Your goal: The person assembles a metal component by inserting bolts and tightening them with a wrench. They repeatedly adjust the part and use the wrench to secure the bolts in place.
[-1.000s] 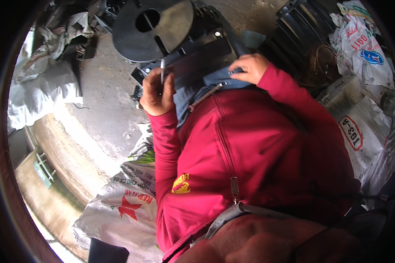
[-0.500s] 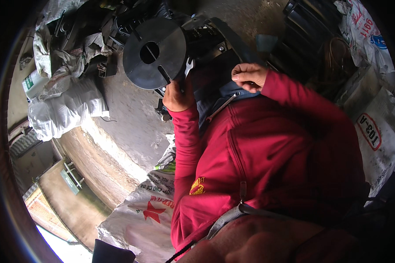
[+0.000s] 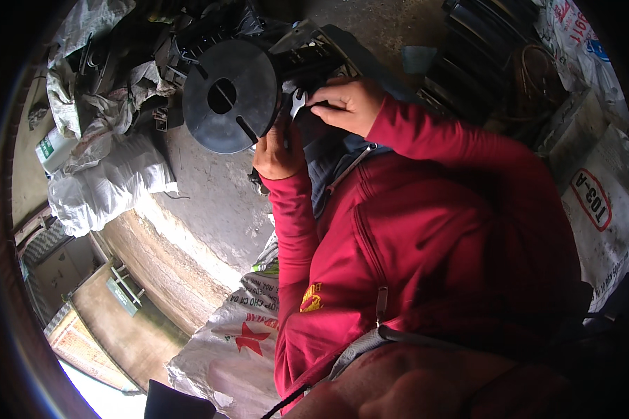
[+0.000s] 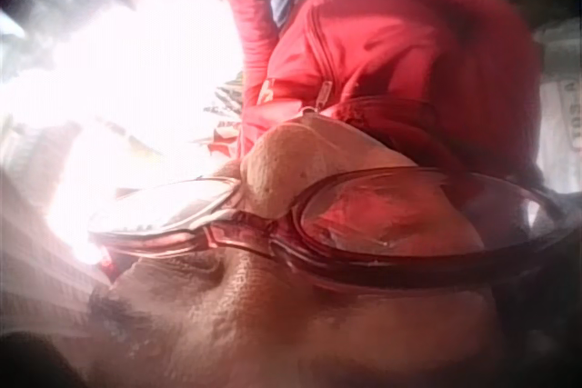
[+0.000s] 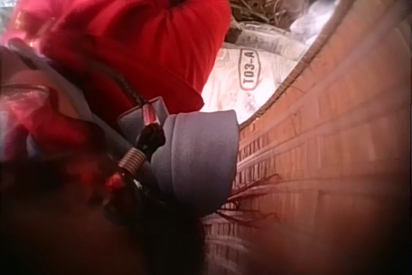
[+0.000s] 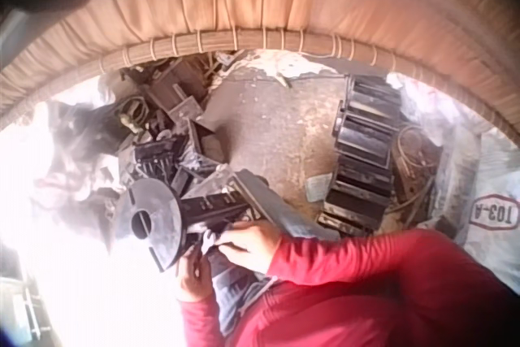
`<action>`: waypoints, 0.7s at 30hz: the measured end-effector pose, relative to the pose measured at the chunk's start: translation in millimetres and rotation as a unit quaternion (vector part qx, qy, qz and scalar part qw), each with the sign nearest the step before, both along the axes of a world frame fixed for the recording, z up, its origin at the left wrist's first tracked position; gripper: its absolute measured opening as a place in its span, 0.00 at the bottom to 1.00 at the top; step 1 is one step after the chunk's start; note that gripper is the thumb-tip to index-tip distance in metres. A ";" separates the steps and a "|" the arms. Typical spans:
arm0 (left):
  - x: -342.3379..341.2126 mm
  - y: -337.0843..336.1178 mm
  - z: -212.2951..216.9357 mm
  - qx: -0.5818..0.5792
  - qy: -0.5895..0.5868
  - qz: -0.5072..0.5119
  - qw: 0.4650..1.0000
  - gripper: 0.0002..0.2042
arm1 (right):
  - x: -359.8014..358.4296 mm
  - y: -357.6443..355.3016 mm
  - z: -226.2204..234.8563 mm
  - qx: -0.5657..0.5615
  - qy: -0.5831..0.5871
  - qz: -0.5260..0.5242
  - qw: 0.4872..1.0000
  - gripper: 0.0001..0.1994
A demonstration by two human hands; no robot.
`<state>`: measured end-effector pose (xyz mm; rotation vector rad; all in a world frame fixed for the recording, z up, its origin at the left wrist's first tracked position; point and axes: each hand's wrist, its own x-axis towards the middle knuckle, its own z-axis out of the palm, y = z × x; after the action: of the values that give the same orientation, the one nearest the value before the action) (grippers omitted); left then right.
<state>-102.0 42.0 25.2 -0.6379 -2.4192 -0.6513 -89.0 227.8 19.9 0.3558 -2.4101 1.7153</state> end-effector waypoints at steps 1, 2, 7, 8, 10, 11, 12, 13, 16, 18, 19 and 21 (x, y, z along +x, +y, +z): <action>-0.5 -0.1 0.2 0.004 -0.005 -0.005 1.000 0.11 | -3.9 -4.1 -0.4 0.042 0.030 -0.008 0.999 0.10; -0.8 -0.3 0.7 0.008 -0.010 -0.010 1.000 0.11 | -7.5 -9.3 -3.1 0.085 0.060 -0.016 0.994 0.09; 0.8 0.3 4.5 0.044 -0.016 -0.025 0.999 0.10 | -15.9 -27.1 -11.1 0.170 0.131 -0.075 0.974 0.07; 0.5 -0.1 3.4 0.054 -0.011 -0.037 0.998 0.10 | -15.5 -28.9 -11.8 0.173 0.129 -0.078 0.973 0.07; 3.3 -2.3 0.8 0.083 -0.059 -0.026 0.994 0.10 | -14.1 -32.6 -12.2 0.177 0.127 -0.083 0.972 0.07; 5.4 -3.5 0.9 0.097 -0.082 -0.020 0.992 0.11 | -13.9 -34.0 -12.0 0.181 0.130 -0.084 0.971 0.06; 7.8 -4.8 3.2 0.099 -0.101 -0.021 0.990 0.11 | -14.0 -35.2 -11.7 0.185 0.134 -0.085 0.970 0.06; 11.1 -4.9 5.8 0.118 -0.113 -0.012 0.986 0.11 | -15.1 -34.9 -12.1 0.191 0.138 -0.088 0.968 0.06; 34.3 -13.1 13.3 0.194 -0.181 -0.012 0.964 0.14 | -17.5 -34.6 -14.2 0.204 0.157 -0.087 0.962 0.06; 60.0 -22.8 5.7 0.392 -0.340 -0.029 0.854 0.15 | -19.0 -36.3 -17.2 0.198 0.165 -0.089 0.962 0.06; 72.4 -27.7 0.5 0.482 -0.408 -0.038 0.774 0.15 | -18.7 -38.2 -18.4 0.195 0.168 -0.088 0.962 0.06; 89.7 -31.7 -7.2 0.521 -0.489 -0.035 0.699 0.17 | -18.2 -39.2 -16.8 0.199 0.164 -0.078 0.963 0.06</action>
<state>-12.4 10.3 18.0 0.2199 -2.1599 -2.6266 -107.1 188.6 3.1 0.4445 -2.4383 1.0079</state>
